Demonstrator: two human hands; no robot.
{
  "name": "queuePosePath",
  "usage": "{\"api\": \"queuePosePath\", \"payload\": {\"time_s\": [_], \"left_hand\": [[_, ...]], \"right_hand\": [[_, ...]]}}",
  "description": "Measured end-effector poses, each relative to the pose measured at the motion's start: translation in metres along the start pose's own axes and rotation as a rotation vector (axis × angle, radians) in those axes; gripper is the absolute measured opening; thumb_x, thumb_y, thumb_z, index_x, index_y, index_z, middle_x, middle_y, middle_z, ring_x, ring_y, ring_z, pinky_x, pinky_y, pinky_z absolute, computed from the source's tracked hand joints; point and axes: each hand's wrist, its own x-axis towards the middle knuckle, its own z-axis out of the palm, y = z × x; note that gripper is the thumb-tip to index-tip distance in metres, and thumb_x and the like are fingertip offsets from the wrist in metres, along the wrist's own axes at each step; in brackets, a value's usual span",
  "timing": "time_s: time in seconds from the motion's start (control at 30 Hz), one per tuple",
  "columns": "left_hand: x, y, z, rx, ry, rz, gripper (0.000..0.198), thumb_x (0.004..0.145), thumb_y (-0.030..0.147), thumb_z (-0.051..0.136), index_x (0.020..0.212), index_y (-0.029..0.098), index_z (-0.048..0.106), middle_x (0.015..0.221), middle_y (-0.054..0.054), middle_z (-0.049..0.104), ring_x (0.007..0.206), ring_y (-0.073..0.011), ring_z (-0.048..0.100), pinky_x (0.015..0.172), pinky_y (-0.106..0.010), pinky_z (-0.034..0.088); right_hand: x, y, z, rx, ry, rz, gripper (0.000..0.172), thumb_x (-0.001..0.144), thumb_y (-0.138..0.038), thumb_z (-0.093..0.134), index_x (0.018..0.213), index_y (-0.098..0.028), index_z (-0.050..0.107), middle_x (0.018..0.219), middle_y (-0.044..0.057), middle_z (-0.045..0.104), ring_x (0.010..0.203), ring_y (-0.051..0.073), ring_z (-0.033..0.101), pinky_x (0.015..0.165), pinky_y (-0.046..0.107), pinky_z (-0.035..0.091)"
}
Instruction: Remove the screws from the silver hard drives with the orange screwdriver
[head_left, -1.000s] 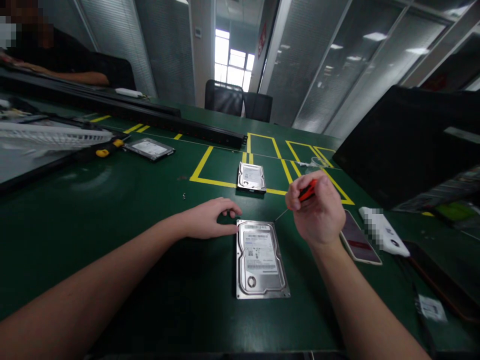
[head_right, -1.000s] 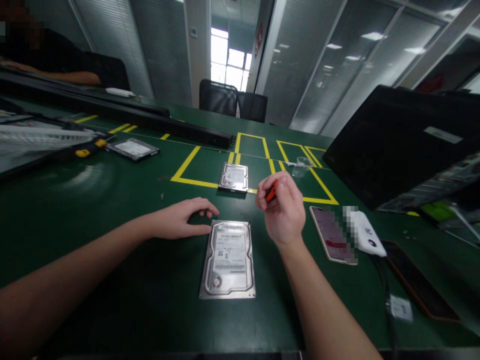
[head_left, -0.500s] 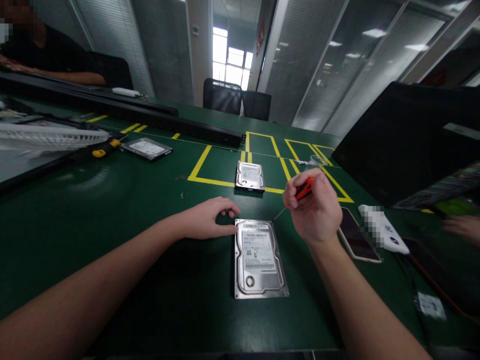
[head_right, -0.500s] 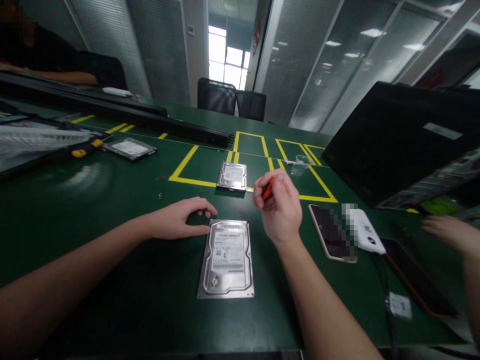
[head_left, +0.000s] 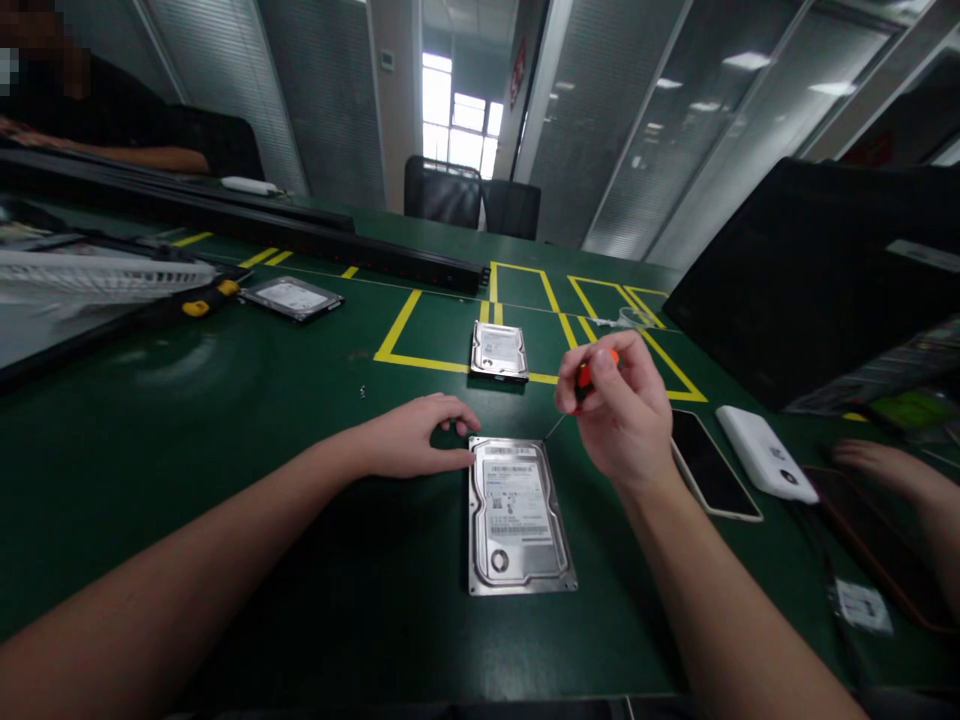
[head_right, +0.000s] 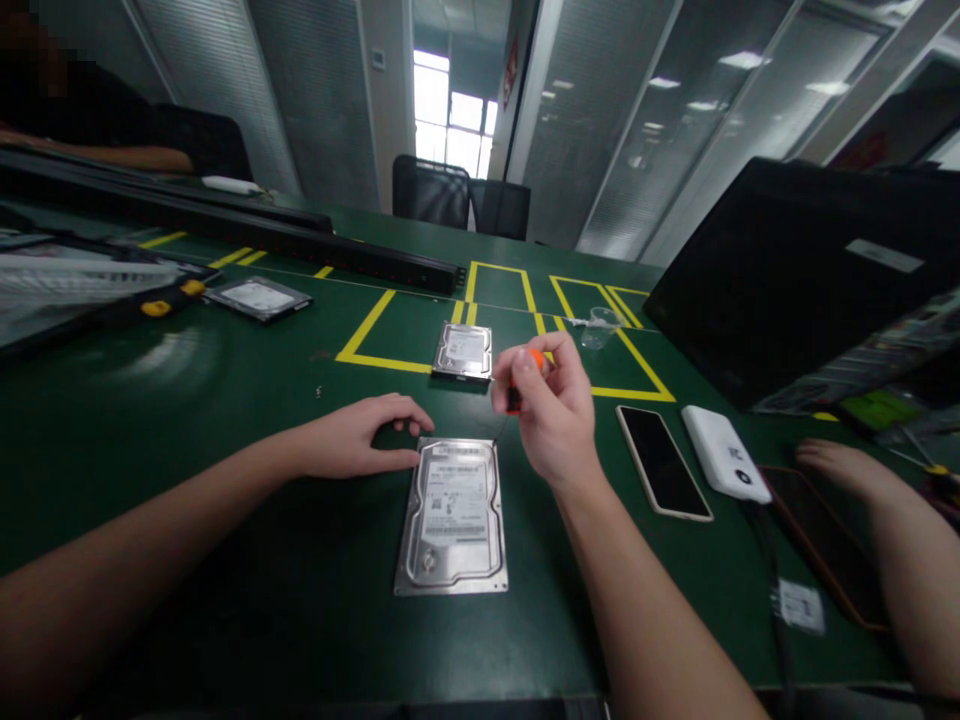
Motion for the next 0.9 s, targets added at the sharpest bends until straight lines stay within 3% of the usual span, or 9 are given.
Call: {"api": "queuePosePath", "payload": {"time_s": [0.1, 0.2, 0.3, 0.4, 0.5, 0.6, 0.77, 0.9], "left_hand": [[0.0000, 0.0009, -0.0007, -0.003, -0.005, -0.001, 0.046, 0.089, 0.052, 0.073, 0.124, 0.021, 0.068, 0.116, -0.008, 0.067, 0.106, -0.0234, 0.061, 0.093, -0.036, 0.050], [-0.0001, 0.0022, -0.0014, -0.001, -0.011, -0.005, 0.047, 0.089, 0.053, 0.072, 0.123, 0.021, 0.068, 0.116, -0.008, 0.067, 0.106, -0.0235, 0.061, 0.093, -0.036, 0.050], [-0.0002, 0.0033, -0.0016, 0.004, -0.008, -0.006, 0.046, 0.089, 0.052, 0.071, 0.122, 0.021, 0.068, 0.115, -0.008, 0.067, 0.105, -0.0236, 0.062, 0.092, -0.036, 0.050], [-0.0002, 0.0038, -0.0014, 0.000, -0.008, -0.002, 0.045, 0.089, 0.051, 0.071, 0.123, 0.021, 0.068, 0.116, -0.008, 0.067, 0.105, -0.0237, 0.062, 0.092, -0.035, 0.050], [0.0001, 0.0035, -0.0011, -0.006, -0.007, -0.007, 0.045, 0.089, 0.050, 0.072, 0.122, 0.021, 0.069, 0.116, -0.008, 0.067, 0.105, -0.0239, 0.062, 0.092, -0.036, 0.050], [0.0005, 0.0027, -0.0007, -0.010, -0.003, -0.011, 0.045, 0.088, 0.051, 0.072, 0.123, 0.021, 0.069, 0.115, -0.008, 0.067, 0.105, -0.0239, 0.061, 0.092, -0.035, 0.050], [0.0003, 0.0016, 0.0002, 0.002, -0.005, -0.005, 0.044, 0.089, 0.050, 0.072, 0.122, 0.021, 0.069, 0.114, -0.008, 0.067, 0.104, -0.0234, 0.061, 0.091, -0.035, 0.049], [0.0005, 0.0006, -0.0001, -0.003, -0.006, -0.011, 0.045, 0.088, 0.050, 0.072, 0.122, 0.021, 0.069, 0.115, -0.008, 0.067, 0.105, -0.0231, 0.061, 0.091, -0.034, 0.049]], "right_hand": [[0.0001, -0.0008, 0.0010, 0.001, -0.008, 0.026, 0.020, 0.098, -0.045, 0.066, 0.099, -0.026, 0.061, 0.077, -0.002, 0.065, 0.050, 0.010, 0.045, 0.048, 0.026, 0.032], [0.0006, -0.0021, 0.0006, -0.017, -0.014, 0.057, 0.039, 0.103, -0.058, 0.051, 0.099, -0.022, 0.067, 0.075, 0.001, 0.064, 0.053, 0.012, 0.047, 0.051, 0.029, 0.038], [0.0003, -0.0023, 0.0002, -0.029, -0.001, 0.053, 0.029, 0.100, -0.050, 0.061, 0.092, -0.022, 0.065, 0.084, 0.003, 0.068, 0.061, 0.013, 0.057, 0.056, 0.029, 0.043], [-0.0007, -0.0021, 0.0007, -0.019, 0.002, 0.023, 0.023, 0.093, -0.039, 0.076, 0.093, -0.025, 0.057, 0.088, 0.000, 0.071, 0.059, 0.012, 0.056, 0.055, 0.027, 0.041], [-0.0011, -0.0031, 0.0014, -0.023, -0.011, 0.030, 0.025, 0.096, -0.048, 0.071, 0.098, -0.026, 0.058, 0.080, -0.001, 0.069, 0.053, 0.011, 0.048, 0.052, 0.027, 0.037], [-0.0010, -0.0045, 0.0016, -0.023, -0.015, 0.069, 0.039, 0.103, -0.058, 0.052, 0.098, -0.022, 0.067, 0.079, 0.003, 0.068, 0.055, 0.013, 0.049, 0.054, 0.030, 0.040], [-0.0013, -0.0040, 0.0019, -0.011, -0.005, 0.035, 0.023, 0.094, -0.043, 0.074, 0.090, -0.024, 0.061, 0.088, 0.001, 0.071, 0.064, 0.013, 0.059, 0.057, 0.028, 0.043], [-0.0011, -0.0047, 0.0020, -0.018, -0.013, 0.033, 0.027, 0.094, -0.050, 0.073, 0.096, -0.025, 0.060, 0.081, -0.001, 0.068, 0.054, 0.010, 0.050, 0.051, 0.026, 0.038]]}}
